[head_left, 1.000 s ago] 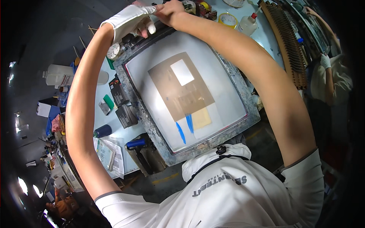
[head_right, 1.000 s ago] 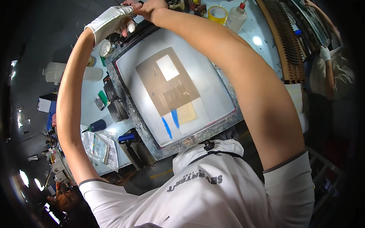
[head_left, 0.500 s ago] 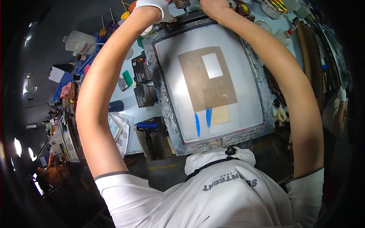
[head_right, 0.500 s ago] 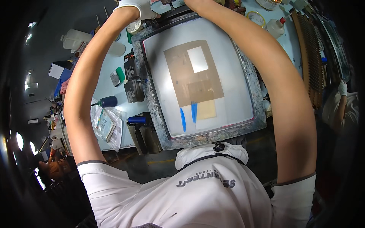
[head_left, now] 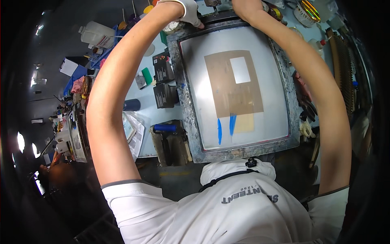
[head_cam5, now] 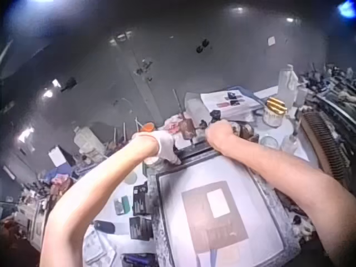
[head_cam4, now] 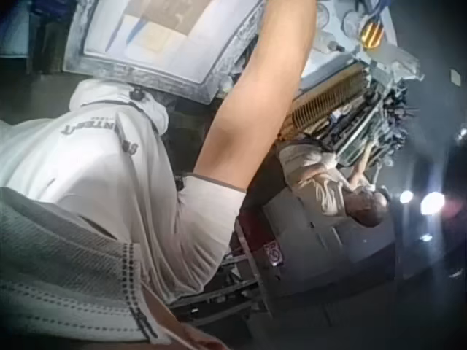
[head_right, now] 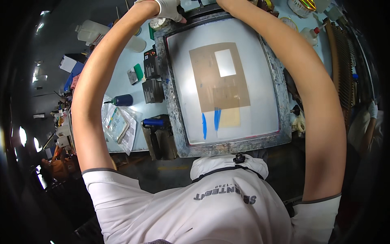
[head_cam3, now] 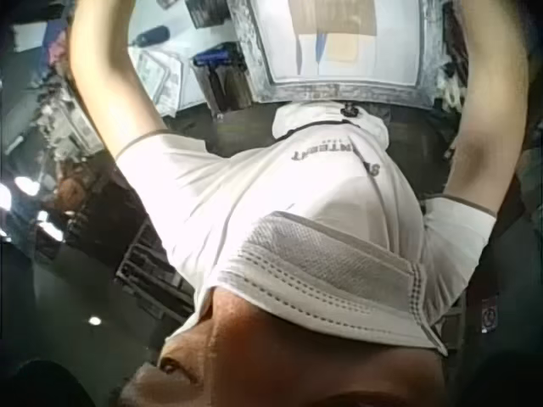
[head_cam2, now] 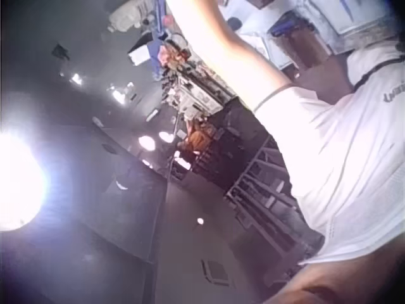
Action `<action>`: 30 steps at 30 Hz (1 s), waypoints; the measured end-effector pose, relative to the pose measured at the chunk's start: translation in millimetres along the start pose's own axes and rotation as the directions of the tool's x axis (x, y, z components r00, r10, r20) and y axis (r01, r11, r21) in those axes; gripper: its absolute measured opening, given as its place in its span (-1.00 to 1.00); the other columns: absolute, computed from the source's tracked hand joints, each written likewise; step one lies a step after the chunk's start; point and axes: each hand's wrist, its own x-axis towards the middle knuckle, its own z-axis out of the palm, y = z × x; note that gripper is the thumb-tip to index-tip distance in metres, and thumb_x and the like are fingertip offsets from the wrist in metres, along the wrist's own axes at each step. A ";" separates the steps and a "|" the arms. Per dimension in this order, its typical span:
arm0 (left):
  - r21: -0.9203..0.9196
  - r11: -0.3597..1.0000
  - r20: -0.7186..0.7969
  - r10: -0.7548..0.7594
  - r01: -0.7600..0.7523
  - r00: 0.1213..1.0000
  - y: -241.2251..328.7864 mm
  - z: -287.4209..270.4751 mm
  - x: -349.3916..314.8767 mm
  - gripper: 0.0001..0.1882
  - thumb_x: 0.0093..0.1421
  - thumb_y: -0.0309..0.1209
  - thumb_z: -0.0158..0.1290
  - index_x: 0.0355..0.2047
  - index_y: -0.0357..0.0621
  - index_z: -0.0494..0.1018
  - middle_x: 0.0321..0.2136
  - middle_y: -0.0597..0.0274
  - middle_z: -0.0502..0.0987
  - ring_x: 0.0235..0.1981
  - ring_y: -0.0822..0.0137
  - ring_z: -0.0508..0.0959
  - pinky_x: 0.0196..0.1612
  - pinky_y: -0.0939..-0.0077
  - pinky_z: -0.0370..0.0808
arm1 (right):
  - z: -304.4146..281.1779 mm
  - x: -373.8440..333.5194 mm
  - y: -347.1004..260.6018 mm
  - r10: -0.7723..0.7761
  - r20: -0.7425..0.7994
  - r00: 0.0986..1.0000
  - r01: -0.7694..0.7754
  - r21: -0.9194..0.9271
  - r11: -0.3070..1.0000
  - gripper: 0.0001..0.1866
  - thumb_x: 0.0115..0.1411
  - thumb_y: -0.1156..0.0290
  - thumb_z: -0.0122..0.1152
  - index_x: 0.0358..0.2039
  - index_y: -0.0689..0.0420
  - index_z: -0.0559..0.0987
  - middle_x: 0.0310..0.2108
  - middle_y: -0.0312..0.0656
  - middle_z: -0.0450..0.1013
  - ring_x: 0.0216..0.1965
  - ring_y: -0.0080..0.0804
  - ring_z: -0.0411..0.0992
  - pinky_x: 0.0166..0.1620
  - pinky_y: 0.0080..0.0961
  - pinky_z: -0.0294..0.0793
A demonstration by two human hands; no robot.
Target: The person applies yellow tape to the edges of a screen printing frame. They repeatedly pull tape from a roll, cut it, and press it onto the frame's perimeter to secure a stencil or mask in place.
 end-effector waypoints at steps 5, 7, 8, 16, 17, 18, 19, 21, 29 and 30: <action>-0.017 1.000 -0.213 -0.016 0.012 0.977 -16.0 48.4 26.8 -0.61 0.17 -0.17 0.21 -0.08 -0.13 0.65 -0.18 -0.04 0.69 -0.21 0.08 0.70 -0.07 0.24 0.59 | -5.5 12.7 -17.9 0.012 0.076 0.997 -0.010 -0.030 0.999 -0.78 0.24 0.36 0.18 -0.24 0.02 0.78 -0.28 -0.21 0.69 -0.15 -0.21 0.66 -0.11 -0.29 0.60; -0.015 0.993 -0.323 0.110 -0.121 0.940 -2.8 39.0 44.3 -0.59 0.03 -0.27 0.29 -0.09 -0.12 0.65 -0.19 -0.13 0.66 -0.15 -0.07 0.67 -0.03 0.19 0.58 | 20.0 10.9 1.9 0.127 0.010 0.992 -0.126 -0.069 0.990 -0.79 0.23 0.35 0.20 -0.24 0.03 0.77 -0.28 -0.20 0.69 -0.14 -0.27 0.65 -0.12 -0.30 0.59; 0.058 0.981 -0.338 0.194 -0.186 0.921 -4.7 32.1 43.8 -0.61 0.08 -0.28 0.28 -0.08 -0.12 0.63 -0.22 -0.16 0.66 -0.12 -0.07 0.66 -0.03 0.18 0.58 | 31.8 12.7 5.9 0.207 -0.062 0.976 -0.211 -0.071 0.975 -0.79 0.22 0.34 0.22 -0.23 0.03 0.77 -0.28 -0.19 0.69 -0.14 -0.32 0.66 -0.15 -0.29 0.60; -0.008 0.991 -0.255 0.129 -0.136 0.958 -12.6 38.4 39.3 -0.50 0.23 -0.21 0.21 0.14 -0.13 0.52 -0.09 -0.13 0.65 -0.06 -0.14 0.64 0.03 0.14 0.55 | -13.1 23.0 3.4 0.121 0.305 0.945 -0.102 -0.077 0.992 -0.64 0.31 0.22 0.17 0.05 0.09 0.56 -0.16 -0.14 0.63 -0.23 -0.17 0.65 -0.17 -0.24 0.61; -0.142 0.989 -0.203 -0.001 -0.028 0.979 3.2 37.7 42.8 -0.51 0.25 -0.15 0.17 0.11 -0.13 0.54 -0.07 -0.12 0.65 -0.04 -0.13 0.64 0.05 0.15 0.55 | -11.8 15.6 7.5 0.101 0.319 0.942 -0.074 -0.094 0.993 -0.55 0.34 0.17 0.16 0.16 0.10 0.51 -0.10 -0.13 0.62 -0.19 -0.14 0.65 -0.09 -0.23 0.63; -0.264 0.962 -0.160 -0.121 0.075 0.980 20.0 24.3 53.0 -0.51 0.27 -0.09 0.14 0.08 -0.12 0.57 -0.04 -0.11 0.64 -0.02 -0.12 0.64 0.07 0.16 0.55 | -3.0 12.4 17.1 0.149 0.219 0.964 -0.107 -0.190 0.976 -0.56 0.35 0.13 0.15 0.11 0.12 0.53 -0.17 -0.15 0.64 -0.30 -0.15 0.67 -0.18 -0.22 0.65; -0.237 0.965 -0.201 -0.162 0.113 0.966 17.0 47.2 59.9 -0.55 0.27 -0.10 0.10 0.04 -0.09 0.61 -0.03 -0.08 0.65 -0.01 -0.08 0.65 0.06 0.17 0.56 | -18.4 6.2 5.9 0.006 0.114 0.993 0.009 -0.131 0.991 -0.60 0.35 0.11 0.15 0.03 0.14 0.53 -0.21 -0.13 0.62 -0.31 -0.11 0.65 -0.20 -0.19 0.64; -0.225 0.945 -0.227 -0.289 0.239 0.930 22.0 56.5 64.7 -0.62 0.27 -0.16 0.05 -0.05 -0.03 0.68 -0.02 0.01 0.67 -0.01 0.01 0.67 0.01 0.17 0.58 | -36.6 -6.2 17.2 -0.263 -0.013 0.965 0.262 -0.033 0.964 -0.62 0.37 0.07 0.13 -0.11 0.16 0.51 -0.24 -0.04 0.59 -0.31 -0.03 0.63 -0.24 -0.14 0.62; -0.258 0.959 -0.508 -0.237 0.116 0.828 22.0 72.9 57.9 -0.64 0.25 -0.22 -0.06 -0.37 -0.02 0.72 -0.34 0.01 0.71 -0.27 0.01 0.71 -0.17 0.13 0.61 | -22.8 -5.1 40.9 -0.474 -0.263 0.840 0.504 0.059 0.861 -0.66 0.41 0.11 0.10 -0.34 0.14 0.48 -0.63 -0.03 0.51 -0.53 0.05 0.55 -0.39 -0.08 0.54; -0.241 0.966 -0.529 -0.211 0.093 0.822 20.8 74.1 57.8 -0.62 0.27 -0.19 -0.08 -0.39 -0.03 0.72 -0.36 0.00 0.70 -0.29 0.00 0.71 -0.18 0.13 0.61 | -18.7 -4.7 39.7 -0.469 -0.254 0.846 0.491 0.027 0.871 -0.65 0.40 0.13 0.11 -0.40 0.15 0.48 -0.62 -0.02 0.52 -0.53 0.03 0.56 -0.40 -0.09 0.54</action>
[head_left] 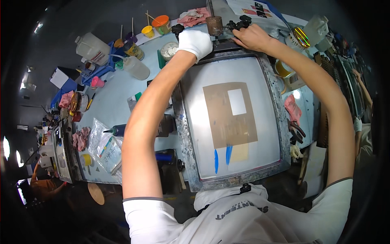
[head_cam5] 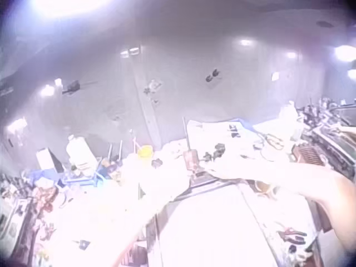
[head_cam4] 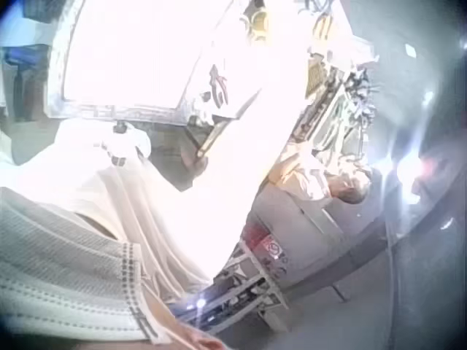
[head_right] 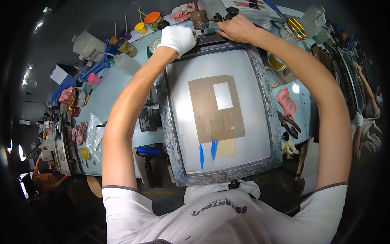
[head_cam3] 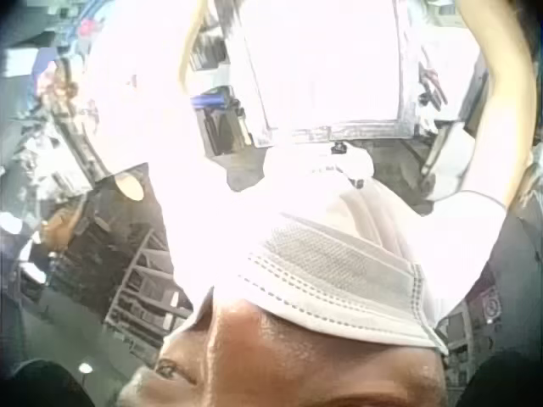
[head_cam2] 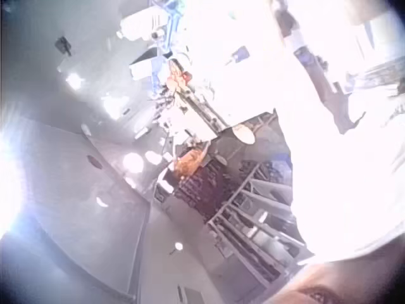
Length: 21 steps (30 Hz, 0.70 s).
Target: The person applies yellow tape to the edges of a screen printing frame. They repeatedly pull tape from a roll, cut it, and press it onto the frame's perimeter to secure a stencil or mask in place.
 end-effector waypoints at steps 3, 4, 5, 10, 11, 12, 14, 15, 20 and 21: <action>-0.003 0.996 -0.011 0.087 -0.087 0.996 5.0 -1.7 5.8 -0.54 0.33 -0.10 -0.11 -0.43 -0.08 0.70 -0.42 -0.03 0.69 -0.33 -0.07 0.70 -0.19 0.07 0.61 | -1.5 -8.5 9.2 -0.007 0.047 0.999 0.008 -0.024 1.000 -0.64 0.39 0.13 0.12 -0.43 0.15 0.48 -0.64 -0.04 0.50 -0.52 -0.01 0.56 -0.43 -0.08 0.52; 0.000 0.998 -0.018 0.070 -0.070 0.997 5.1 1.2 5.0 -0.52 0.34 -0.09 -0.11 -0.44 -0.10 0.69 -0.42 -0.06 0.68 -0.33 -0.09 0.70 -0.21 0.06 0.61 | -1.5 -7.1 4.9 0.041 0.128 0.991 -0.039 -0.017 0.999 -0.66 0.38 0.15 0.12 -0.42 0.15 0.47 -0.63 -0.05 0.49 -0.53 -0.01 0.55 -0.46 -0.09 0.50; -0.033 0.993 -0.034 0.115 -0.116 0.993 2.0 6.7 4.3 -0.63 0.24 -0.19 -0.07 -0.42 -0.04 0.71 -0.39 -0.05 0.69 -0.33 -0.04 0.71 -0.24 0.07 0.62 | -11.2 -1.8 -0.7 0.071 0.205 0.976 -0.070 -0.011 0.997 -0.72 0.34 0.21 0.12 -0.38 0.17 0.54 -0.56 -0.02 0.56 -0.48 -0.01 0.59 -0.41 -0.09 0.55; 0.140 0.954 -0.148 0.285 -0.265 0.947 -21.1 9.5 -5.4 -0.58 0.34 -0.08 -0.03 -0.50 0.00 0.66 -0.57 -0.01 0.63 -0.52 -0.03 0.66 -0.40 0.09 0.61 | 6.2 16.8 -22.1 0.216 0.169 0.962 -0.215 -0.021 0.976 -0.78 0.26 0.32 0.10 -0.31 0.18 0.62 -0.46 -0.02 0.63 -0.39 -0.01 0.64 -0.34 -0.09 0.61; 0.166 0.943 -0.144 0.314 -0.289 0.939 -22.1 11.3 1.2 -0.58 0.34 -0.09 -0.03 -0.51 -0.01 0.66 -0.58 0.00 0.63 -0.52 -0.02 0.66 -0.41 0.08 0.61 | -1.2 14.9 -21.9 0.266 0.195 0.944 -0.264 -0.036 0.964 -0.78 0.23 0.35 0.08 -0.28 0.17 0.64 -0.41 -0.02 0.65 -0.35 -0.02 0.66 -0.30 -0.10 0.63; 0.194 0.931 -0.134 0.337 -0.309 0.932 -19.7 14.5 7.4 -0.58 0.34 -0.09 -0.02 -0.52 -0.02 0.65 -0.60 0.01 0.62 -0.53 -0.02 0.66 -0.41 0.08 0.61 | -1.2 10.5 -22.3 0.311 0.219 0.925 -0.309 -0.044 0.950 -0.76 0.21 0.38 0.07 -0.25 0.17 0.67 -0.37 -0.03 0.66 -0.31 -0.02 0.67 -0.26 -0.10 0.65; 0.201 0.953 -0.171 0.261 -0.225 0.950 -12.9 8.6 10.9 -0.55 0.34 -0.08 -0.01 -0.57 -0.04 0.63 -0.62 0.01 0.60 -0.54 -0.03 0.66 -0.42 0.07 0.60 | -1.9 10.7 -21.3 0.366 0.260 0.893 -0.352 -0.101 0.931 -0.71 0.28 0.27 0.10 -0.16 0.19 0.64 -0.31 -0.04 0.67 -0.25 -0.07 0.68 -0.21 -0.13 0.65; 0.155 0.966 -0.145 0.231 -0.209 0.962 -0.5 -1.8 13.7 -0.60 0.33 -0.08 0.00 -0.43 -0.08 0.65 -0.58 0.00 0.62 -0.51 -0.04 0.66 -0.40 0.08 0.60 | -5.5 7.8 -23.0 0.413 0.311 0.856 -0.413 -0.069 0.908 -0.66 0.32 0.19 0.10 -0.09 0.19 0.60 -0.26 -0.02 0.67 -0.22 -0.07 0.67 -0.18 -0.12 0.64; -0.153 0.917 -0.416 0.278 -0.368 0.866 51.2 -83.3 -84.0 -0.57 0.28 -0.22 0.22 0.08 -0.15 0.50 -0.08 -0.06 0.59 -0.09 0.04 0.62 -0.07 0.25 0.56 | -67.4 -50.3 -36.8 0.496 0.180 0.849 -0.527 0.236 0.816 -0.50 0.34 0.04 0.12 0.13 0.13 0.48 -0.09 0.06 0.61 -0.14 0.09 0.61 -0.08 -0.01 0.58; -0.663 0.681 -0.297 0.141 -0.310 0.944 70.1 -117.9 -128.7 -0.61 0.37 -0.41 0.12 0.17 -0.20 0.45 -0.05 0.11 0.58 -0.11 0.27 0.60 0.04 0.34 0.53 | -74.2 -78.4 -32.4 0.559 0.128 0.819 -0.563 0.363 0.742 -0.53 0.34 0.07 0.12 0.11 0.13 0.49 -0.11 0.08 0.60 -0.17 0.13 0.60 -0.10 0.00 0.57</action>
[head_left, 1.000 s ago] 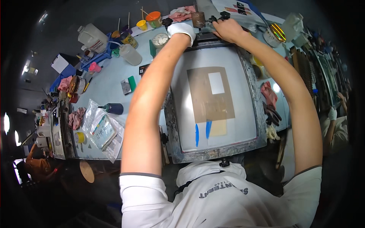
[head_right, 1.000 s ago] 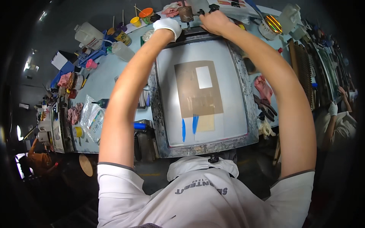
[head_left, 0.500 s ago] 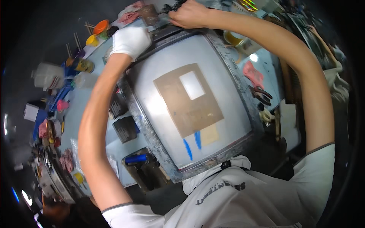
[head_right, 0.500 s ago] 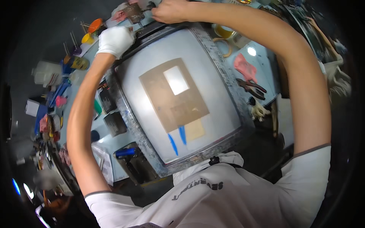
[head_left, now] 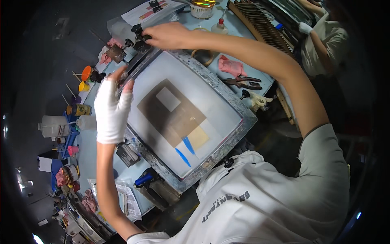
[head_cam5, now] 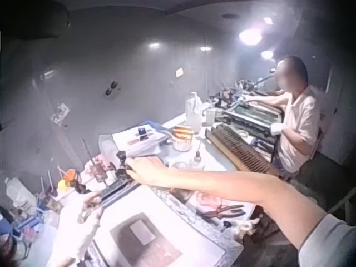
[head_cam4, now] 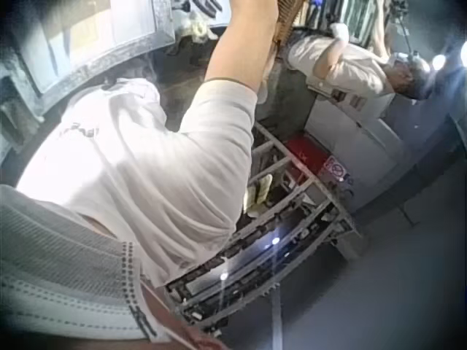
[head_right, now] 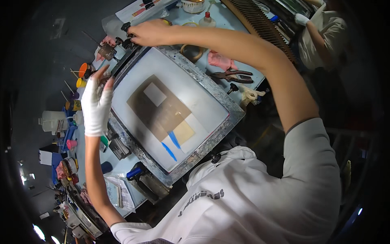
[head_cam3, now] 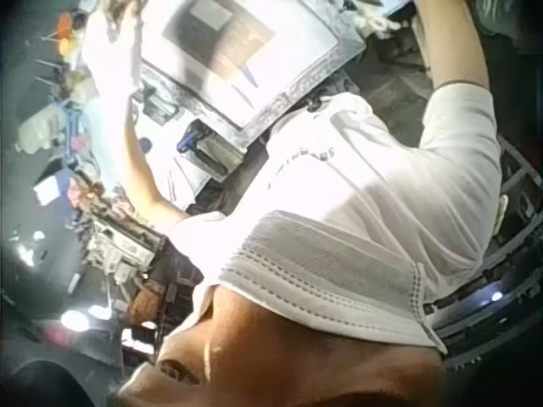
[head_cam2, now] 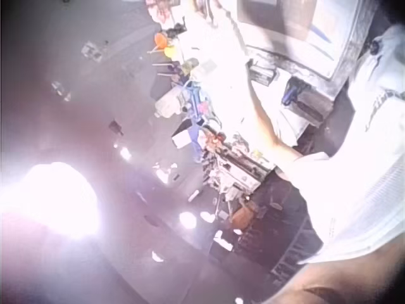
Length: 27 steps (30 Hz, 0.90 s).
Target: The person applies yellow tape to the edges of a screen printing frame. They repeatedly pull tape from a roll, cut it, and press it onto the frame's perimeter to secure a stencil or mask in place.
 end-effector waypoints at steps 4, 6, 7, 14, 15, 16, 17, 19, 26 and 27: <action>-0.831 0.533 -0.148 0.063 -0.158 0.987 136.3 -52.4 -77.7 -0.59 0.35 -0.22 0.13 0.10 -0.16 0.45 -0.27 0.04 0.64 -0.40 0.22 0.62 -0.32 0.39 0.55 | 16.4 -79.8 108.0 0.177 -0.002 0.984 -0.174 0.152 0.973 -0.55 0.28 0.20 0.15 0.10 0.19 0.51 -0.03 0.17 0.54 -0.06 0.17 0.55 0.00 -0.03 0.53; -0.961 0.128 -0.209 0.245 -0.245 0.947 164.3 -57.4 -97.8 -0.57 0.33 -0.16 0.16 0.08 -0.13 0.44 -0.37 0.02 0.64 -0.48 0.18 0.62 -0.43 0.37 0.56 | 41.6 -117.9 147.4 0.268 0.043 0.962 -0.268 -0.006 0.963 -0.48 0.24 0.26 0.18 0.16 0.27 0.46 0.04 0.25 0.48 0.04 0.15 0.50 0.10 -0.07 0.49; -0.970 0.098 -0.187 0.300 -0.225 0.936 178.1 -63.9 -103.5 -0.57 0.32 -0.16 0.16 0.09 -0.11 0.43 -0.39 0.04 0.63 -0.49 0.18 0.61 -0.44 0.37 0.55 | 52.2 -116.1 146.9 0.277 0.066 0.959 -0.275 -0.030 0.961 -0.43 0.23 0.30 0.21 0.20 0.31 0.42 0.06 0.28 0.46 0.07 0.14 0.47 0.15 -0.10 0.47; -0.989 0.091 -0.073 0.373 -0.114 0.925 192.8 -70.4 -117.5 -0.51 0.30 -0.18 0.22 0.19 0.08 0.38 -0.48 0.12 0.59 -0.50 0.20 0.60 -0.50 0.41 0.51 | 104.4 -89.4 157.7 0.417 0.186 0.890 -0.405 -0.100 0.909 -0.55 0.18 0.46 0.14 0.07 0.37 0.43 0.03 0.33 0.47 0.06 0.22 0.49 0.11 -0.03 0.51; -0.989 0.102 -0.065 0.382 -0.111 0.922 192.0 -73.4 -117.8 -0.49 0.30 -0.18 0.23 0.20 0.10 0.37 -0.49 0.13 0.58 -0.50 0.20 0.60 -0.51 0.42 0.50 | 106.7 -83.8 156.1 0.439 0.229 0.869 -0.420 -0.129 0.898 -0.58 0.17 0.48 0.13 0.05 0.38 0.44 0.00 0.33 0.49 0.04 0.22 0.51 0.09 -0.03 0.53; -0.989 0.096 -0.070 0.383 -0.115 0.921 190.6 -74.4 -119.0 -0.48 0.29 -0.18 0.24 0.22 0.13 0.37 -0.51 0.14 0.58 -0.50 0.21 0.60 -0.52 0.42 0.50 | 107.5 -79.3 161.3 0.473 0.278 0.836 -0.437 -0.182 0.881 -0.57 0.16 0.53 0.11 0.07 0.32 0.46 -0.05 0.27 0.54 -0.02 0.20 0.55 0.03 -0.01 0.56; -0.987 0.100 -0.078 0.371 -0.123 0.925 191.5 -76.0 -121.7 -0.46 0.29 -0.19 0.25 0.23 0.16 0.36 -0.52 0.16 0.57 -0.50 0.21 0.59 -0.53 0.43 0.49 | 108.5 -77.3 164.9 0.490 0.265 0.830 -0.463 -0.161 0.872 -0.56 0.16 0.53 0.11 0.09 0.29 0.47 -0.06 0.25 0.55 -0.02 0.18 0.56 0.02 -0.02 0.57; -0.986 0.076 -0.116 0.337 -0.150 0.934 195.0 -68.8 -126.1 -0.52 0.32 -0.24 0.20 0.21 0.13 0.36 -0.54 0.19 0.55 -0.57 0.28 0.53 -0.53 0.42 0.46 | 104.6 -76.6 169.9 0.527 0.231 0.818 -0.514 -0.118 0.850 -0.54 0.16 0.53 0.10 0.11 0.23 0.49 -0.07 0.21 0.57 -0.03 0.14 0.57 0.02 -0.02 0.57; -0.976 0.161 -0.107 0.245 -0.149 0.964 198.7 -70.8 -135.2 -0.68 0.33 -0.34 0.17 0.06 0.07 0.41 -0.55 0.23 0.56 -0.61 0.33 0.55 -0.57 0.47 0.39 | 25.2 -116.4 130.8 0.351 -0.102 0.931 -0.325 0.205 0.923 -0.59 0.35 0.32 0.12 0.18 0.13 0.51 -0.28 -0.01 0.63 -0.31 -0.27 0.66 -0.22 -0.39 0.62; -0.987 0.044 -0.135 0.268 -0.152 0.954 193.5 -68.2 -136.9 -0.69 0.31 -0.26 0.21 0.00 0.07 0.42 -0.55 0.23 0.58 -0.63 0.32 0.56 -0.60 0.45 0.41 | 29.9 -131.3 137.7 0.258 -0.267 0.928 -0.187 0.265 0.946 -0.60 0.38 0.32 0.15 0.18 0.14 0.51 -0.17 -0.11 0.64 -0.27 -0.39 0.63 -0.25 -0.45 0.58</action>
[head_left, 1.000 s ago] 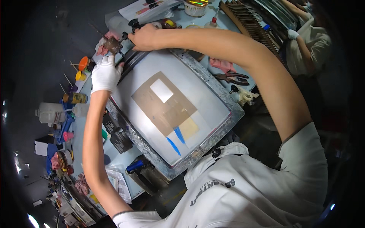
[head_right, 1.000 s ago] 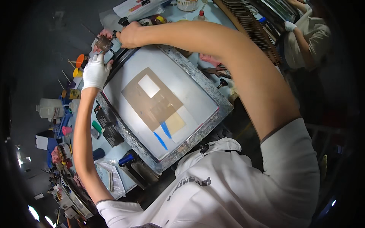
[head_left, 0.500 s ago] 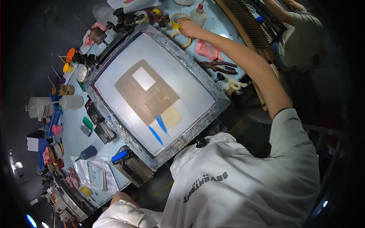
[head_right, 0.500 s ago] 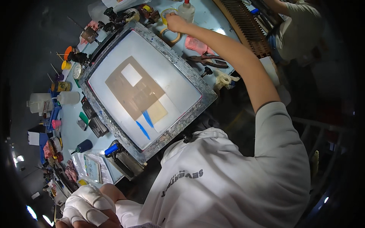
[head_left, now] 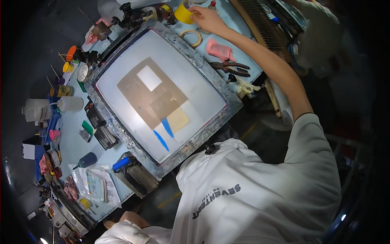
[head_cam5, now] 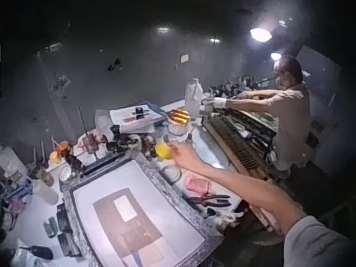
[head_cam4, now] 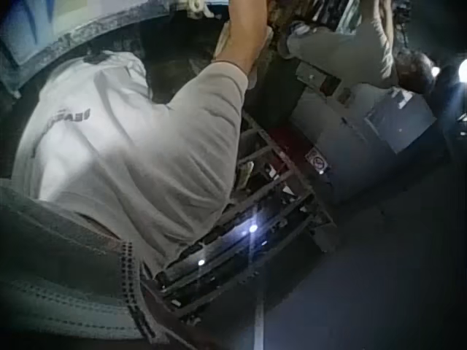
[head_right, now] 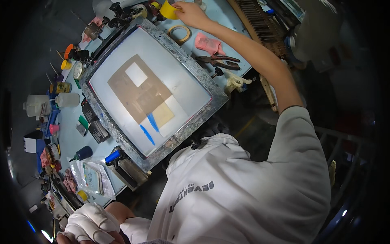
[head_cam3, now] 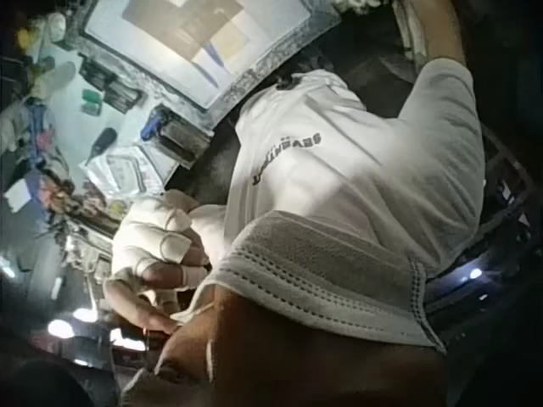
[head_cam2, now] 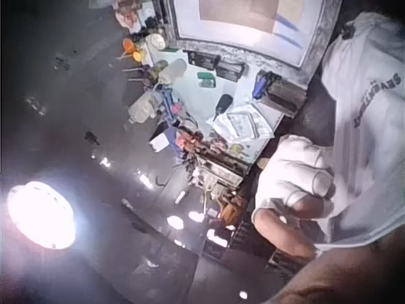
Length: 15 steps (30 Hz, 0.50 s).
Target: The person applies yellow tape to the edges of a screen printing frame. They repeatedly pull tape from a roll, cut it, and press it onto the frame's perimeter to secure a stencil or mask in place.
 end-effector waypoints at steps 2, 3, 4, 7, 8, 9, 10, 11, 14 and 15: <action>-0.105 0.992 0.072 0.079 -0.071 0.994 -1.5 -15.2 -17.6 -0.66 0.31 -0.17 0.23 0.00 0.10 0.42 -0.52 0.21 0.62 -0.64 0.25 0.58 -0.49 0.31 0.61 | -29.0 -19.2 -77.9 0.065 0.207 0.976 -0.138 0.360 0.923 -0.60 0.41 0.33 0.16 0.19 0.19 0.51 -0.10 -0.22 0.62 -0.30 -0.57 0.53 -0.30 -0.55 0.50; 0.003 1.000 -0.090 0.006 -0.006 0.996 -10.0 -24.3 -30.5 -0.37 0.21 -0.10 0.31 0.17 -0.01 0.31 -0.35 0.17 0.60 -0.56 0.26 0.55 -0.42 0.34 0.56 | -55.9 -38.7 -111.0 0.115 0.293 0.949 -0.236 0.419 0.877 -0.59 0.41 0.31 0.17 0.20 0.18 0.50 -0.05 -0.20 0.60 -0.23 -0.58 0.54 -0.29 -0.57 0.51; 0.067 0.992 -0.233 -0.088 0.106 0.969 -25.8 -37.8 -39.3 -0.08 0.11 -0.03 0.39 0.34 -0.12 0.19 -0.17 0.13 0.58 -0.48 0.27 0.53 -0.36 0.36 0.51 | -79.2 -64.8 -132.6 0.173 0.370 0.913 -0.344 0.467 0.815 -0.58 0.41 0.30 0.19 0.21 0.18 0.50 0.01 -0.17 0.59 -0.16 -0.58 0.54 -0.27 -0.59 0.52; 0.600 0.505 -0.675 -0.096 0.620 0.732 -91.0 -43.8 -45.2 -0.08 0.06 -0.50 0.35 0.40 -0.24 0.16 0.07 -0.05 0.50 0.04 0.20 0.54 0.18 0.33 0.43 | -104.7 -115.4 -201.5 0.105 0.653 0.750 -0.583 0.577 0.572 -0.58 0.39 0.33 0.20 0.20 0.17 0.50 0.01 -0.24 0.57 -0.19 -0.73 0.42 -0.27 -0.73 0.35; 0.728 0.388 -0.569 -0.121 0.566 0.814 -112.0 -61.3 -53.4 -0.05 0.04 -0.62 0.32 0.43 -0.16 0.14 0.17 -0.02 0.42 0.17 0.14 0.48 0.23 0.26 0.40 | -105.2 -130.6 -217.5 0.044 0.695 0.718 -0.609 0.597 0.522 -0.58 0.38 0.33 0.21 0.20 0.18 0.50 0.01 -0.26 0.57 -0.19 -0.76 0.40 -0.27 -0.75 0.32; 0.737 0.351 -0.575 -0.125 0.578 0.809 -124.5 -65.3 -58.8 -0.02 0.03 -0.62 0.34 0.44 -0.12 0.13 0.19 -0.03 0.40 0.21 0.09 0.46 0.25 0.24 0.40 | -103.1 -140.2 -229.3 -0.009 0.740 0.672 -0.651 0.597 0.469 -0.59 0.38 0.34 0.20 0.19 0.19 0.50 -0.01 -0.28 0.56 -0.18 -0.76 0.39 -0.26 -0.75 0.31; 0.675 0.385 -0.614 -0.180 0.629 0.769 -131.8 -63.3 -67.3 -0.01 0.03 -0.60 0.35 0.45 -0.09 0.12 0.22 -0.02 0.38 0.23 0.08 0.45 0.26 0.21 0.39 | -97.6 -150.3 -238.7 -0.067 0.779 0.624 -0.691 0.590 0.418 -0.59 0.38 0.35 0.20 0.18 0.21 0.50 -0.03 -0.31 0.55 -0.16 -0.75 0.39 -0.26 -0.76 0.30; 0.614 0.473 -0.626 -0.196 0.632 0.754 -138.5 -61.2 -71.2 0.00 0.02 -0.60 0.36 0.45 -0.07 0.13 0.16 0.01 0.41 0.19 0.12 0.47 0.25 0.25 0.40 | -92.4 -159.6 -243.7 -0.116 0.794 0.597 -0.718 0.593 0.365 -0.59 0.37 0.35 0.19 0.17 0.24 0.50 -0.06 -0.30 0.54 -0.13 -0.68 0.41 -0.17 -0.69 0.38; 0.464 0.580 -0.685 -0.243 0.669 0.686 -148.7 -49.1 -86.2 -0.03 0.03 -0.58 0.39 0.43 -0.10 0.18 0.13 0.10 0.45 0.09 0.26 0.50 0.19 0.36 0.43 | -72.9 -180.1 -253.5 -0.240 0.761 0.603 -0.679 0.647 0.347 -0.58 0.31 0.37 0.16 0.13 0.28 0.49 -0.11 -0.23 0.53 -0.10 -0.61 0.40 -0.08 -0.59 0.42; 0.423 0.591 -0.707 -0.258 0.687 0.658 -150.4 -45.1 -91.0 -0.05 0.04 -0.57 0.40 0.42 -0.13 0.20 0.14 0.12 0.45 0.05 0.31 0.51 0.17 0.40 0.45 | -74.9 -181.7 -259.6 -0.235 0.775 0.586 -0.674 0.628 0.389 -0.63 0.31 0.34 0.17 0.05 0.28 0.55 -0.13 -0.17 0.53 -0.06 -0.47 0.42 0.06 -0.46 0.40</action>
